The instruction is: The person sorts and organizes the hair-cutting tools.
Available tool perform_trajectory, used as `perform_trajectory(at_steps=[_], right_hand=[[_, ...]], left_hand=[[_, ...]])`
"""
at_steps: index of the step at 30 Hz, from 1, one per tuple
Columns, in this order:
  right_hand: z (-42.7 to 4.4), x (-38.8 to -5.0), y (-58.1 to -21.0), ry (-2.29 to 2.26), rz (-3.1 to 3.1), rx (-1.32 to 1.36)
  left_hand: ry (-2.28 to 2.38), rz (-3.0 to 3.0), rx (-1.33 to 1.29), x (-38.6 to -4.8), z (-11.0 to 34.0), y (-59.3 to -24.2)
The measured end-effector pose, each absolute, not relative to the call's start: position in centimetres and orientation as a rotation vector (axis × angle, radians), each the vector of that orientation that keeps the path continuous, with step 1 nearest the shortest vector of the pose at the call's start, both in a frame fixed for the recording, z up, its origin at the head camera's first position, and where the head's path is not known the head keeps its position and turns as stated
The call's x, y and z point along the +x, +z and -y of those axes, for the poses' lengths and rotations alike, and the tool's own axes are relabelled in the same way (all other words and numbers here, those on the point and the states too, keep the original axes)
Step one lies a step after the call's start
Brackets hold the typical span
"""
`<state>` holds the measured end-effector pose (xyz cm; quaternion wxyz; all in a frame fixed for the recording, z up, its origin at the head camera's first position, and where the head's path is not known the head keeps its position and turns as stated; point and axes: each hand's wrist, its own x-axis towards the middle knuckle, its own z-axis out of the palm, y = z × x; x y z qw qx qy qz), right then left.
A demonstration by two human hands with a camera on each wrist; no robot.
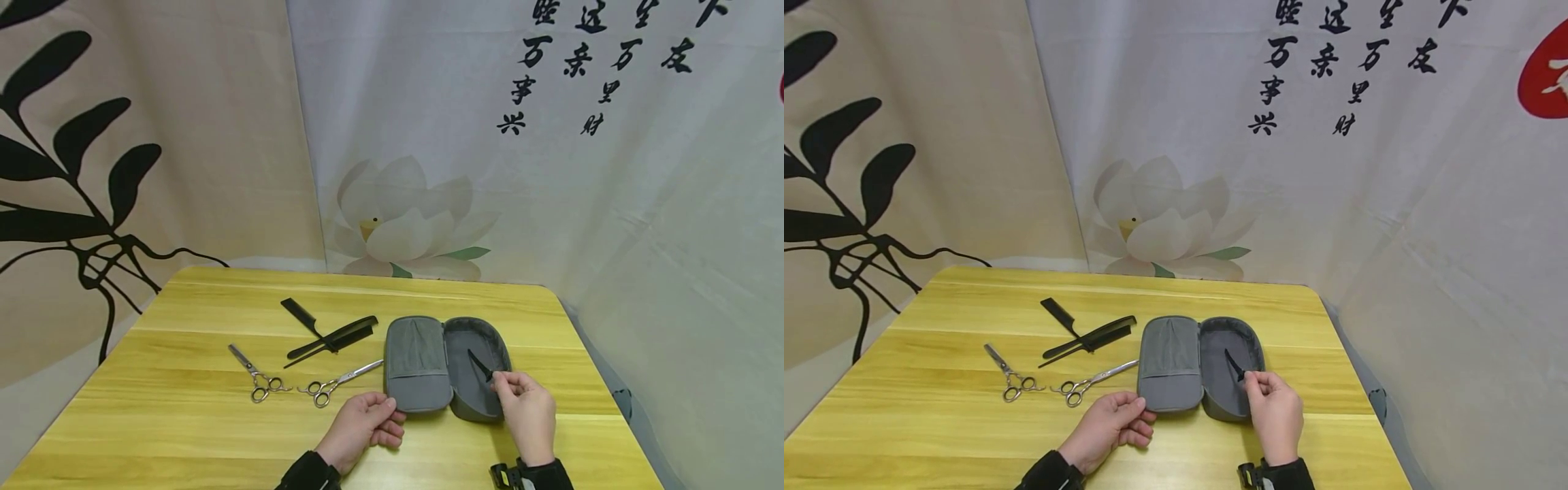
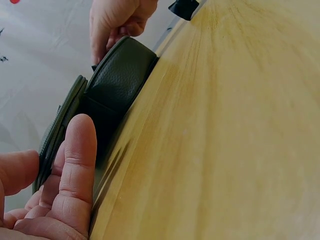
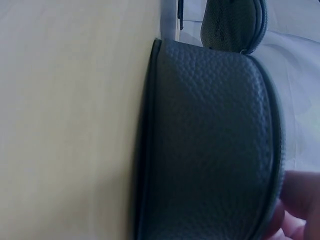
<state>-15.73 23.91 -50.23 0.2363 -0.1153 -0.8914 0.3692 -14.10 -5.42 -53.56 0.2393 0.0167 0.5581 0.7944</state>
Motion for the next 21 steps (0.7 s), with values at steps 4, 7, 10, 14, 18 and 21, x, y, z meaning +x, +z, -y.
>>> perform_trajectory(at_steps=[4, 7, 10, 14, 18, 21], right_hand=[[-23.82, -15.8, -50.31, 1.007, 2.464, -0.312], [-23.81, -15.76, -50.35, 1.006, 2.476, -0.297], [-23.82, -15.72, -50.36, 1.001, 2.485, -0.279], [-23.8, -15.77, -50.41, 0.989, 2.493, -0.263], [-23.75, -15.81, -50.37, 0.986, 2.512, -0.267], [-23.71, -15.77, -50.3, 0.992, 2.527, -0.276]], left_hand=[[2.177, -1.529, 0.044, -14.13, 5.44, -53.55], [2.177, -1.529, 0.046, -14.1, 5.46, -53.57], [2.176, -1.531, 0.047, -14.12, 5.48, -53.59], [2.174, -1.536, 0.049, -14.15, 5.48, -53.61], [2.173, -1.539, 0.048, -14.17, 5.47, -53.62], [2.172, -1.539, 0.045, -14.18, 5.47, -53.6]])
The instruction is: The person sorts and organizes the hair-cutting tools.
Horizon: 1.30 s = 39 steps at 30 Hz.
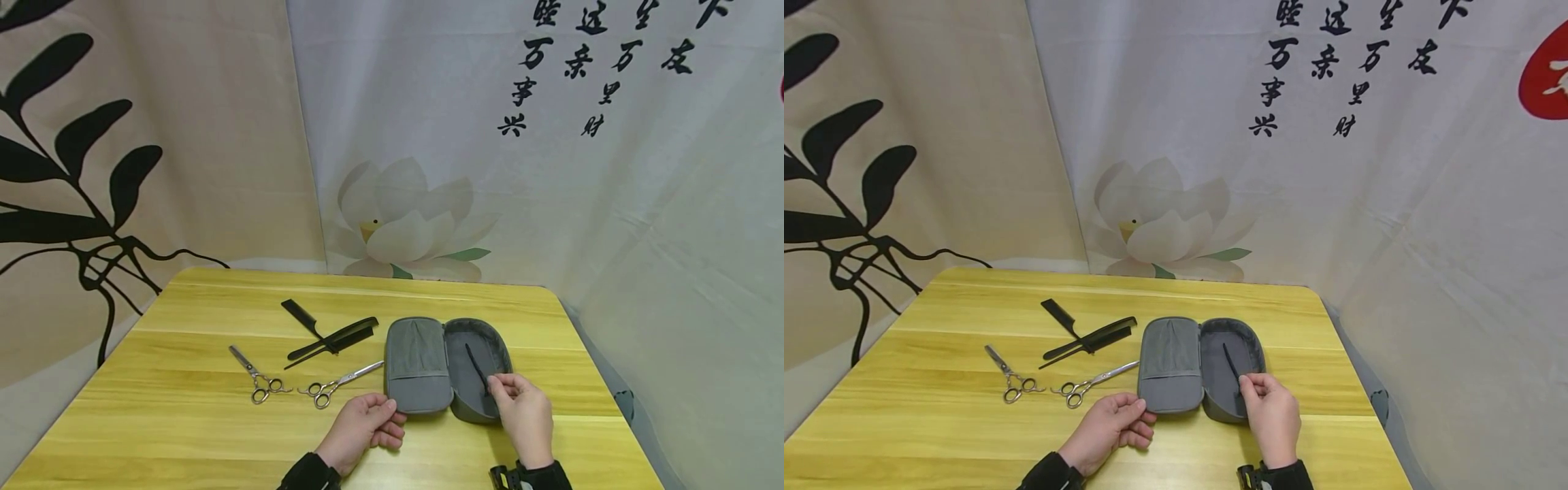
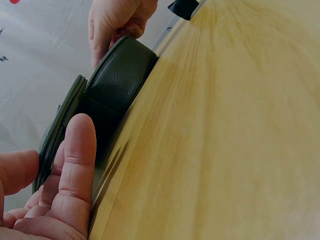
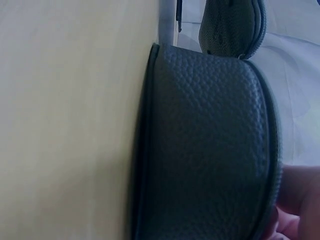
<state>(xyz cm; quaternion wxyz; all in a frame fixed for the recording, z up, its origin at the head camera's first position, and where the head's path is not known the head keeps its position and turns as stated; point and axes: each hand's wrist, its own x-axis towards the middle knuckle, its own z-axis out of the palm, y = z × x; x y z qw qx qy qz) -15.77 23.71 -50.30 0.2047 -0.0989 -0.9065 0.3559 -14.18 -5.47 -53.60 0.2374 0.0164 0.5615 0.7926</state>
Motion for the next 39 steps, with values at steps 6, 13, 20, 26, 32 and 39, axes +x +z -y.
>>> perform_trajectory(at_steps=[6, 13, 20, 26, 32, 39], right_hand=[[-23.68, -15.67, -50.34, 1.01, 2.554, -0.29], [-23.69, -15.54, -50.38, 1.027, 2.554, -0.274], [-23.63, -15.56, -50.44, 1.037, 2.529, -0.257], [-23.6, -15.54, -50.42, 1.051, 2.525, -0.261], [-23.62, -15.59, -50.36, 1.048, 2.533, -0.272], [-23.66, -15.58, -50.34, 1.042, 2.54, -0.272]], left_hand=[[2.17, -1.539, 0.045, -14.15, 5.49, -53.65], [2.17, -1.541, 0.046, -14.12, 5.48, -53.73], [2.167, -1.544, 0.045, -14.15, 5.51, -53.65], [2.176, -1.542, 0.048, -14.06, 5.49, -53.47], [2.179, -1.545, 0.048, -14.02, 5.47, -53.39], [2.176, -1.56, 0.04, -13.99, 5.38, -53.46]])
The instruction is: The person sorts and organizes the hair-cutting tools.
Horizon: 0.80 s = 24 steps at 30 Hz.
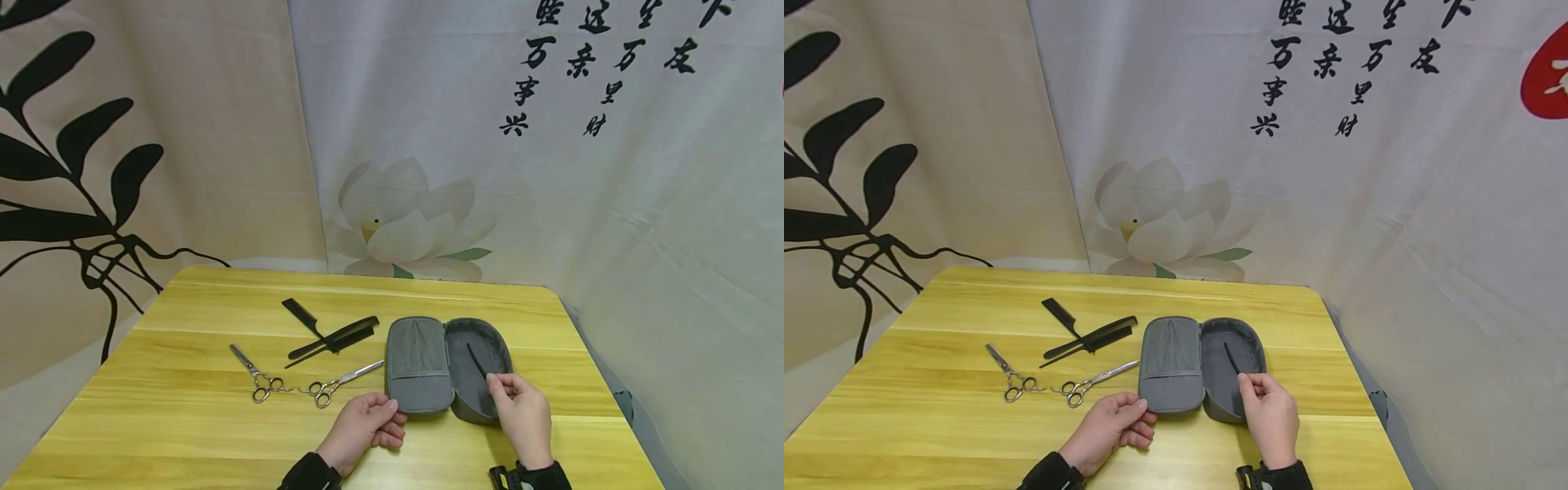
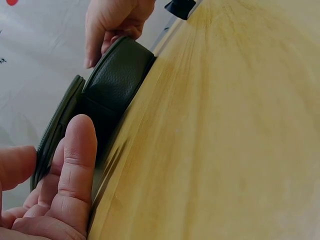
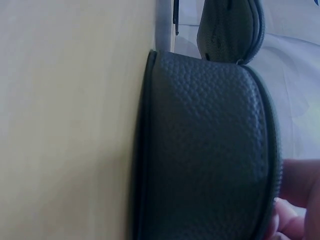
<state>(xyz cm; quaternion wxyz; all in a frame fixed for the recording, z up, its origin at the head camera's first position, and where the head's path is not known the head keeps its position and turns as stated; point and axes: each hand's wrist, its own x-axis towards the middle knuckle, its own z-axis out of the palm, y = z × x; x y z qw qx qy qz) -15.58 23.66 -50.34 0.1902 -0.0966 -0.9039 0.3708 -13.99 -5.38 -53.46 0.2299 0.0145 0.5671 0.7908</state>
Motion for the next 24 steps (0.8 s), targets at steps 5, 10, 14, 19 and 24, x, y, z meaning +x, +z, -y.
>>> perform_trajectory(at_steps=[5, 10, 14, 19, 24], right_hand=[[-23.63, -15.59, -50.31, 1.048, 2.535, -0.275], [-23.61, -15.56, -50.25, 1.047, 2.536, -0.279], [-23.6, -15.58, -50.12, 1.048, 2.538, -0.285], [-23.58, -15.56, -50.03, 1.063, 2.536, -0.289], [-23.52, -15.52, -50.02, 1.078, 2.534, -0.305]], left_hand=[[2.159, -1.573, 0.051, -14.01, 5.33, -53.51], [2.142, -1.59, 0.06, -14.02, 5.35, -53.54], [2.139, -1.606, 0.069, -13.99, 5.34, -53.52], [2.143, -1.608, 0.074, -13.93, 5.32, -53.41], [2.14, -1.611, 0.069, -13.82, 5.33, -53.38]])
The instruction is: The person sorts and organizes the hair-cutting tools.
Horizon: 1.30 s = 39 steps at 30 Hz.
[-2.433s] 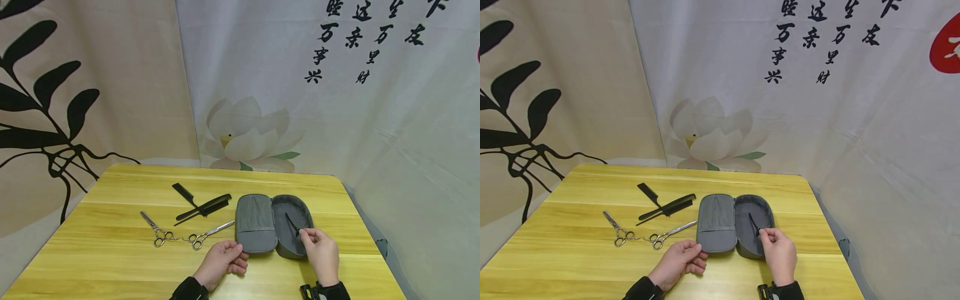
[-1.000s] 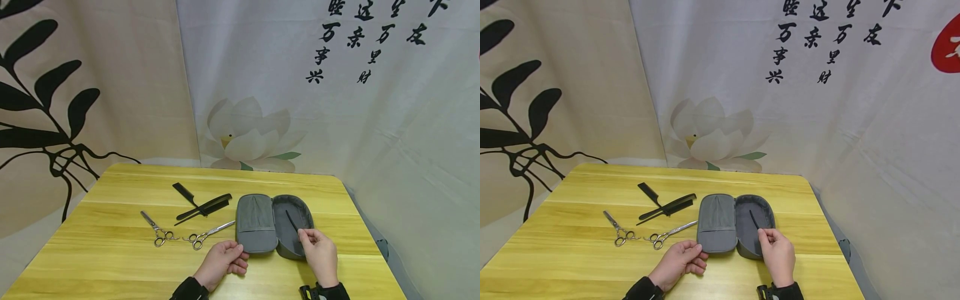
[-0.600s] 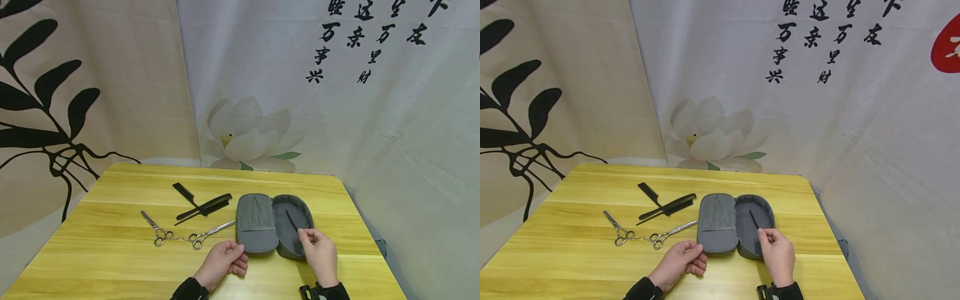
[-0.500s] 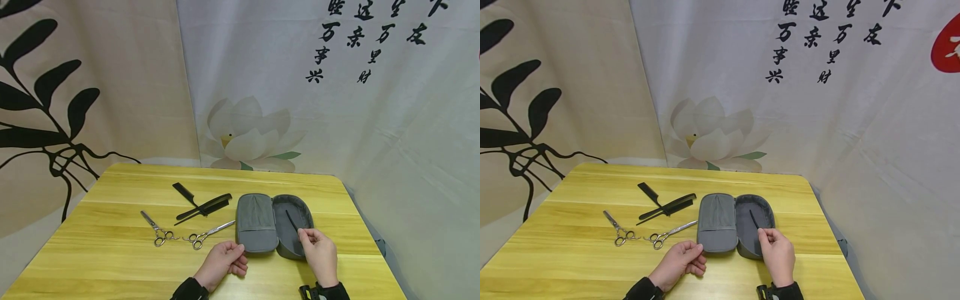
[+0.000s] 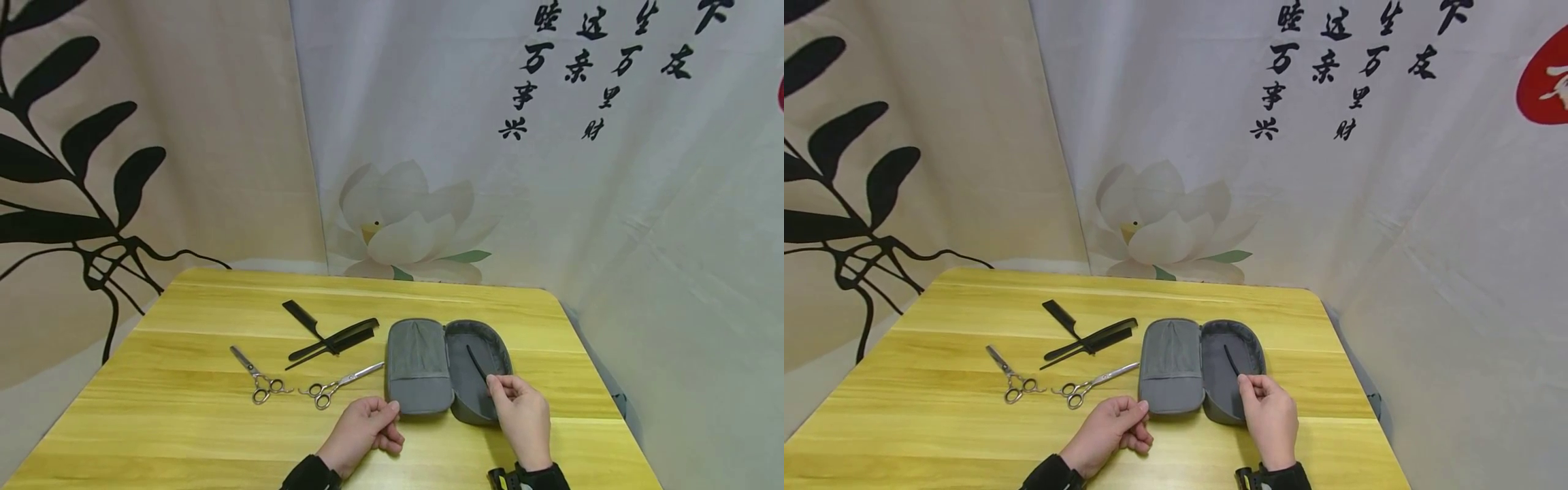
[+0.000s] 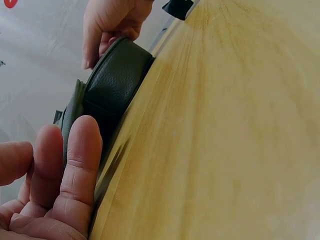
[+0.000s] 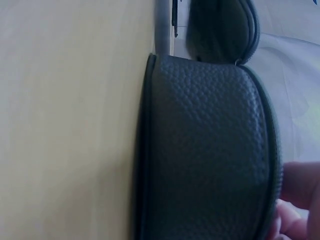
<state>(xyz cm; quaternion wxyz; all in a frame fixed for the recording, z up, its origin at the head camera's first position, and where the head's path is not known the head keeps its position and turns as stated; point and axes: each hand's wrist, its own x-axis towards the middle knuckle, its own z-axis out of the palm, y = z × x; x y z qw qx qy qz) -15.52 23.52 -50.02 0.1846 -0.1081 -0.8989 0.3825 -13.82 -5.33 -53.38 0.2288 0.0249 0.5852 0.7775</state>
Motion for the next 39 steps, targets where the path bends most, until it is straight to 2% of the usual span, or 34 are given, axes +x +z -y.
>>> perform_trajectory(at_steps=[10, 19, 22, 29, 34, 39], right_hand=[[-23.7, -15.4, -50.3, 1.134, 2.507, -0.319], [-23.5, -15.2, -50.5, 1.151, 2.404, -0.268], [-23.5, -15.2, -50.5, 1.163, 2.349, -0.201], [-23.4, -15.3, -50.4, 1.167, 2.272, -0.073], [-23.3, -15.2, -50.3, 1.173, 2.237, -0.02], [-23.3, -15.2, -50.5, 1.18, 2.218, -0.002]], left_hand=[[2.123, -1.618, 0.063, -13.7, 5.3, -53.8], [2.022, -1.944, 0.083, -14.9, 8.8, -50.4], [1.862, -2.226, 0.063, -15.9, 11.0, -49.3], [1.158, -2.867, 0.132, -18.7, 14.9, -47.4], [0.863, -2.99, 0.222, -21.0, 16.1, -47.7], [0.715, -2.993, 0.2, -22.8, 16.3, -48.7]])
